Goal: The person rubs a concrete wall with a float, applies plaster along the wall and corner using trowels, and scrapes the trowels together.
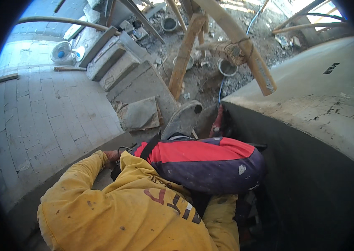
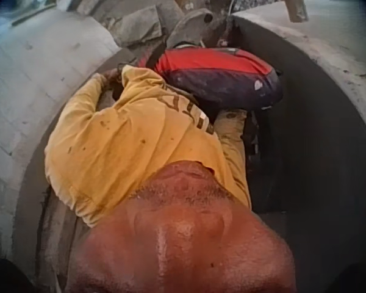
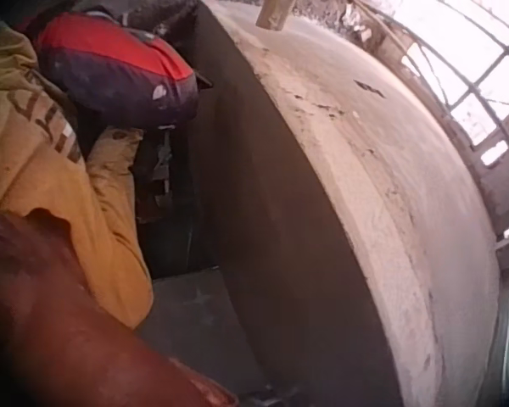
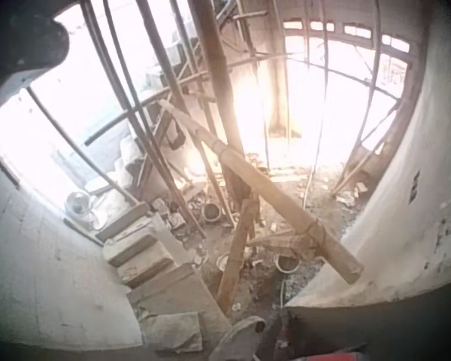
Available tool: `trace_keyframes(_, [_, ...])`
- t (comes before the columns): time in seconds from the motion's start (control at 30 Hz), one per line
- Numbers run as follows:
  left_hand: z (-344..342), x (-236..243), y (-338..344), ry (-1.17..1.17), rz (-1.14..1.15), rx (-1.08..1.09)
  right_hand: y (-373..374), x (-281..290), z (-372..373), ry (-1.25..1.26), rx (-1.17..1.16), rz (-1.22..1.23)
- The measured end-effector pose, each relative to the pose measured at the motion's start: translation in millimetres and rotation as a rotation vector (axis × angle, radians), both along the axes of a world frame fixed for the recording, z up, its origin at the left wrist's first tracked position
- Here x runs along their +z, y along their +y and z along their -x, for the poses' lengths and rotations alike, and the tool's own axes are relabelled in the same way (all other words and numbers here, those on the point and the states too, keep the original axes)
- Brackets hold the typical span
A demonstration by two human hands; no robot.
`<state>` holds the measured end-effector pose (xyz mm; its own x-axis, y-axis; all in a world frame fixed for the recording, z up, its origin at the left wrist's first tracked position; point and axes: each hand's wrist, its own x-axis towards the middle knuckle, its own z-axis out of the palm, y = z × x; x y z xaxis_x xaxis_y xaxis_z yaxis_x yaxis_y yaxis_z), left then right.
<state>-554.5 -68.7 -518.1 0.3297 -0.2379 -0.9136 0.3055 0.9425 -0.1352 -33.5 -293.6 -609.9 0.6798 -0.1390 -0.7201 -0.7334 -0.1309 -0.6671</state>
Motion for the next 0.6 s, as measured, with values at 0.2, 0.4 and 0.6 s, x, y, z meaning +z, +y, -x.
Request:
trace_keyframes(0.2, [18.1,-0.2,8.4,0.004,0.261,0.058,26.8,6.5,2.0,0.019,0.071,0.057])
trace_keyframes(0.4, [29.1,-19.8,6.0,-0.008,0.193,-0.008,46.6,8.3,5.4,0.023,0.122,0.074])
trace_keyframes(0.6, [24.7,-29.7,17.7,0.070,0.374,-0.004,61.5,8.2,8.1,0.028,0.156,0.077])
